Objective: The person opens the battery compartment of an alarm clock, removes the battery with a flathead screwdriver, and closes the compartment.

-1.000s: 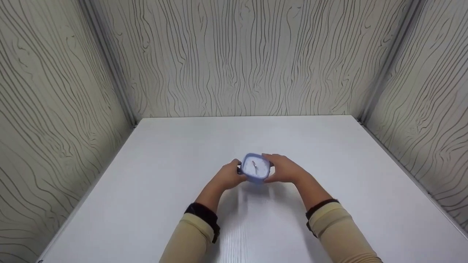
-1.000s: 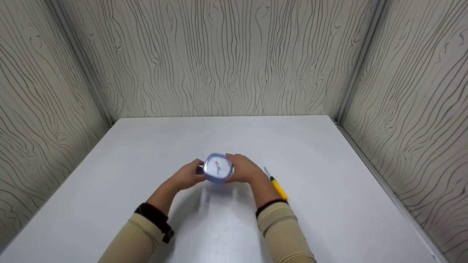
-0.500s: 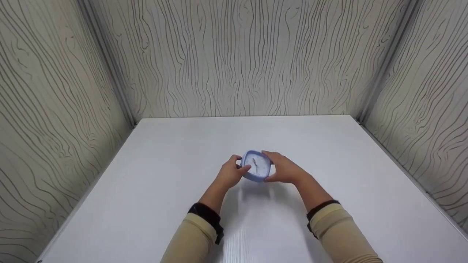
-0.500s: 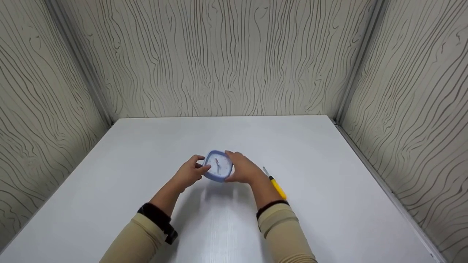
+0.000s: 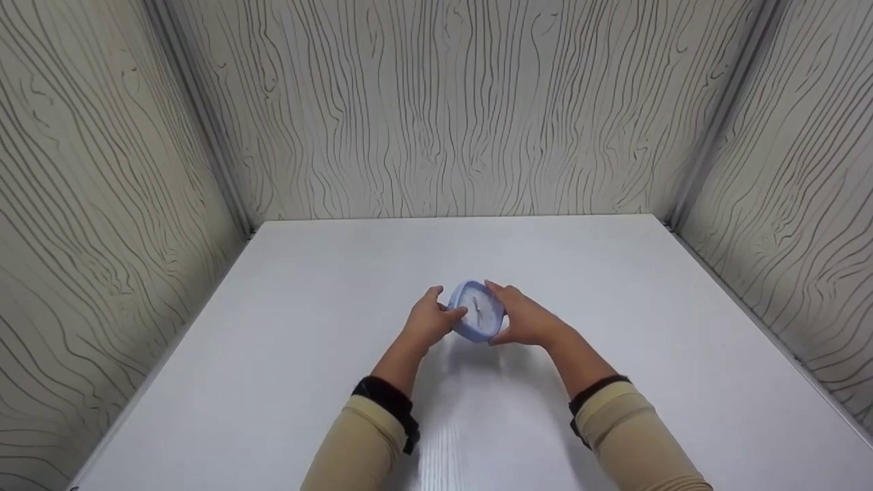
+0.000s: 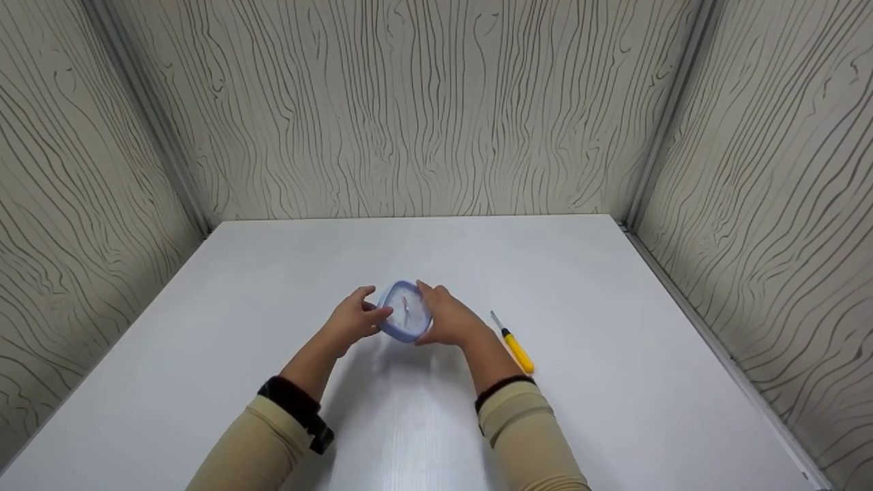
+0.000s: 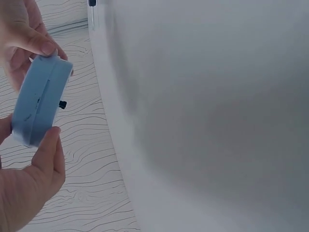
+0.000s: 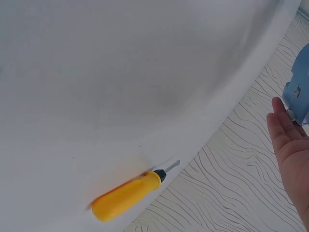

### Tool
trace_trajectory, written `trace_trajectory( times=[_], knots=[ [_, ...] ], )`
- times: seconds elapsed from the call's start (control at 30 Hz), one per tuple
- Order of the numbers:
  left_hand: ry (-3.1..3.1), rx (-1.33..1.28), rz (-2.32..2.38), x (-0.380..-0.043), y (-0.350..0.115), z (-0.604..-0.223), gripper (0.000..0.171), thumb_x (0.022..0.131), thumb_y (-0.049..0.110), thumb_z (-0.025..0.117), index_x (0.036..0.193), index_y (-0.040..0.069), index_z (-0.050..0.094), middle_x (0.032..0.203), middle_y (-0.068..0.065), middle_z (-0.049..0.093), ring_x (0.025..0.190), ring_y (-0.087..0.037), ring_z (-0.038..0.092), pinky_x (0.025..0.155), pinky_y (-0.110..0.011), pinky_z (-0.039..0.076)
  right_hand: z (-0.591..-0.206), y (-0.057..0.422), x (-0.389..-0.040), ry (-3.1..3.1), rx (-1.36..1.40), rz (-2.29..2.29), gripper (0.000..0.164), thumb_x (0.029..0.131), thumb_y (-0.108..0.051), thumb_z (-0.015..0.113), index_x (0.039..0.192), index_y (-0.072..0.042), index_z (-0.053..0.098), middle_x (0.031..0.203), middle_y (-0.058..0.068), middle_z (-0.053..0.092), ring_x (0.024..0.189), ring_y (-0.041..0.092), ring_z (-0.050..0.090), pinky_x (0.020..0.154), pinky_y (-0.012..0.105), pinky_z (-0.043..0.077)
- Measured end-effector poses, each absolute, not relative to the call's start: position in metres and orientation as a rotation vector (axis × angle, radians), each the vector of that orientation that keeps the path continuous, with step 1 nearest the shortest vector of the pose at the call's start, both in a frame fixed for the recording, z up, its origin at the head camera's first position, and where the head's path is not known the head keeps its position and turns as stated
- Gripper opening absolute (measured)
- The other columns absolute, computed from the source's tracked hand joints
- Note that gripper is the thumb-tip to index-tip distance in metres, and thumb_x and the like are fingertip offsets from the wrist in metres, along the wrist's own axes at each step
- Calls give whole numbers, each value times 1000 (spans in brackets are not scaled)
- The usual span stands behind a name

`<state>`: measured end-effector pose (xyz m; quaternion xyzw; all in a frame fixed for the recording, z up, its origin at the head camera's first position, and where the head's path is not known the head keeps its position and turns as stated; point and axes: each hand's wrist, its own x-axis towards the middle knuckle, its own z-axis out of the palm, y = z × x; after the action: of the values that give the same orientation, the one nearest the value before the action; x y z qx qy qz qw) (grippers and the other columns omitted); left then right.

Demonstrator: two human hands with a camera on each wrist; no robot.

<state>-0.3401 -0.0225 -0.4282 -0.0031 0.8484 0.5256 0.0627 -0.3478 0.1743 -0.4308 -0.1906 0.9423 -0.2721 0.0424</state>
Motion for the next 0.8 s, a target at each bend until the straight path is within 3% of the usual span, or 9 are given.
trace_trajectory(
  times=[0.2, 0.43, 0.53, 0.63, 0.8],
  knots=[
    [2552, -8, 1671, -340, -23, -429, 59, 83, 26, 67, 133, 9, 41, 110, -13, 59, 92, -20, 62, 79, -32, 52, -428, 171, -347, 2853, -575, -872, 103, 65, -23, 83, 146, -24, 19, 127, 8, 40, 108, 23, 49, 95, 41, 43],
    [2726, 114, 1530, -338, -23, -429, 67, 83, 24, 67, 138, 4, 35, 115, -15, 56, 102, -26, 57, 82, -34, 51, -429, 175, -350, 2832, -569, -929, 100, 67, -28, 81, 146, -23, 20, 129, 11, 39, 107, 26, 52, 92, 40, 45],
    [2788, 159, 1477, -337, -21, -428, 64, 83, 23, 67, 136, 1, 39, 114, -14, 55, 103, -25, 55, 83, -33, 50, -429, 177, -351, 2808, -569, -972, 98, 69, -33, 79, 146, -20, 20, 132, 14, 38, 106, 28, 53, 91, 42, 45],
    [2813, 137, 1453, -336, -17, -426, 58, 83, 23, 67, 132, 2, 45, 116, -12, 53, 106, -24, 54, 87, -34, 49, -429, 177, -351, 2746, -534, -1052, 95, 72, -39, 76, 146, -20, 20, 138, 15, 34, 113, 32, 49, 95, 45, 42],
    [2868, 160, 1409, -335, -14, -424, 52, 83, 21, 67, 129, 3, 50, 115, -11, 53, 109, -24, 53, 92, -36, 45, -428, 179, -352, 2582, -492, -1236, 82, 82, -46, 62, 146, -20, 19, 149, 13, 22, 131, 37, 29, 103, 49, 31]
  ],
)
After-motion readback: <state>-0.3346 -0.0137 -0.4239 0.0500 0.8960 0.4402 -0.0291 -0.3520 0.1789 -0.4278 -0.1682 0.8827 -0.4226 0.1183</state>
